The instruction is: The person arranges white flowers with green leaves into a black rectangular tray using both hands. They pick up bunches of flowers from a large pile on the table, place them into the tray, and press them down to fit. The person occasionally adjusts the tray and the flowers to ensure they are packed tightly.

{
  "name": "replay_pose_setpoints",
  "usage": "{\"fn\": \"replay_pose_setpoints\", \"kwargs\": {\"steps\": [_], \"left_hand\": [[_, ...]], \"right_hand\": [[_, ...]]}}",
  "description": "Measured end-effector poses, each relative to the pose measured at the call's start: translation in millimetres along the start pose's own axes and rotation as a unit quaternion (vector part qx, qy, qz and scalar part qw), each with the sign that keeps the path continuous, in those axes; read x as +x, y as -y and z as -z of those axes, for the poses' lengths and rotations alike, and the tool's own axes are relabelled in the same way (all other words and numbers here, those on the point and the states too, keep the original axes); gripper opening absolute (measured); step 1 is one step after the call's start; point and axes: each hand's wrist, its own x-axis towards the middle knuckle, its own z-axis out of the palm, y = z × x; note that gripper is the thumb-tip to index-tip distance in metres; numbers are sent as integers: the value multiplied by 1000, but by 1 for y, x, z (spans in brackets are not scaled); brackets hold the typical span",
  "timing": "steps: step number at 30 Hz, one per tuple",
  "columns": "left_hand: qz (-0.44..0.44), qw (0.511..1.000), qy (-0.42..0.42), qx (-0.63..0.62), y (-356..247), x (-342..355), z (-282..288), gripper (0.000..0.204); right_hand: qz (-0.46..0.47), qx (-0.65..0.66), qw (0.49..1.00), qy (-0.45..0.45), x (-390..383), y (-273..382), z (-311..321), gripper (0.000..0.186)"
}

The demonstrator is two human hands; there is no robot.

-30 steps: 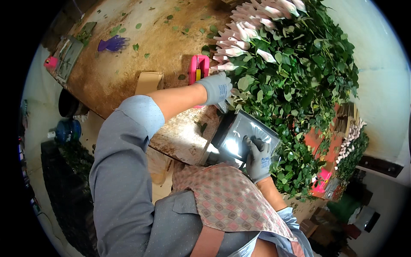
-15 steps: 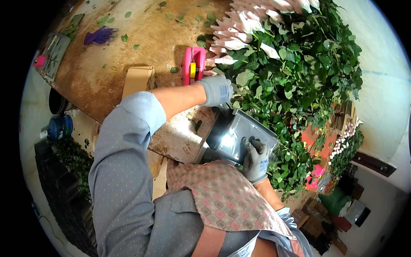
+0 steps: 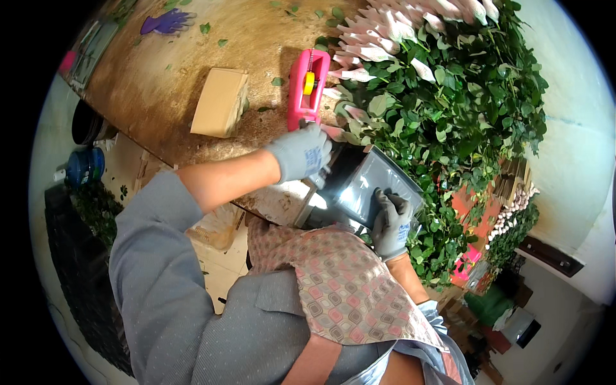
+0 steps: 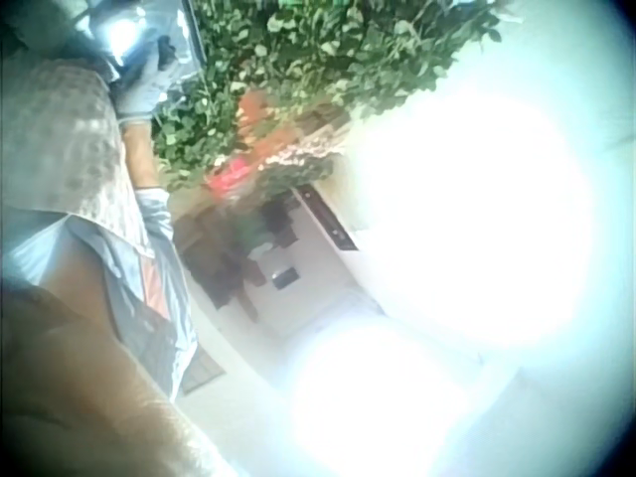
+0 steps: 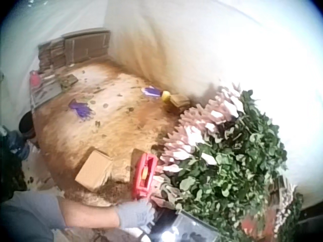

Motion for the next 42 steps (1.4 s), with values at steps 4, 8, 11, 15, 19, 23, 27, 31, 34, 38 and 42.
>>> {"fn": "replay_pose_setpoints", "kwargs": {"steps": [4, 8, 11, 15, 19, 23, 27, 31, 34, 38, 42], "left_hand": [[7, 998, -44, -52, -31, -28, -11, 16], [33, 994, -92, -57, -54, -33, -9, 17], [40, 990, -124, -51, -66, -29, -7, 16], [47, 984, -130, -111, -72, -19, -11, 15], [40, 980, -94, -173, -62, -10, -15, 14], [71, 987, -47, -138, -70, -12, -4, 10], [89, 990, -36, -100, -60, -27, 19, 17], [165, 901, -99, -388, -34, -45, 68, 29], [207, 681, -123, -691, -52, -17, 96, 25], [164, 465, -180, -851, -93, 55, 94, 40], [190, 444, -127, -866, -113, 96, 84, 48]], "right_hand": [[-8, 3, 1000, 4, -2, 0, 0, 56], [6, -6, 1000, 3, -3, -2, -1, 55], [20, -11, 1000, -8, -3, -2, -2, 54], [5, -4, 1000, -8, -5, 3, 0, 54], [2, 0, 1000, -16, -3, 6, 5, 55], [-7, 7, 1000, -29, -4, 3, 8, 51], [-38, 63, 997, -35, -8, -4, 8, 49], [-73, 77, 994, -26, -16, -7, 13, 43], [-106, 114, 988, 22, -20, -4, 23, 53], [-129, 226, 964, 47, -24, 0, 48, 91], [-140, 251, 958, 20, -28, 6, 35, 110]]}}
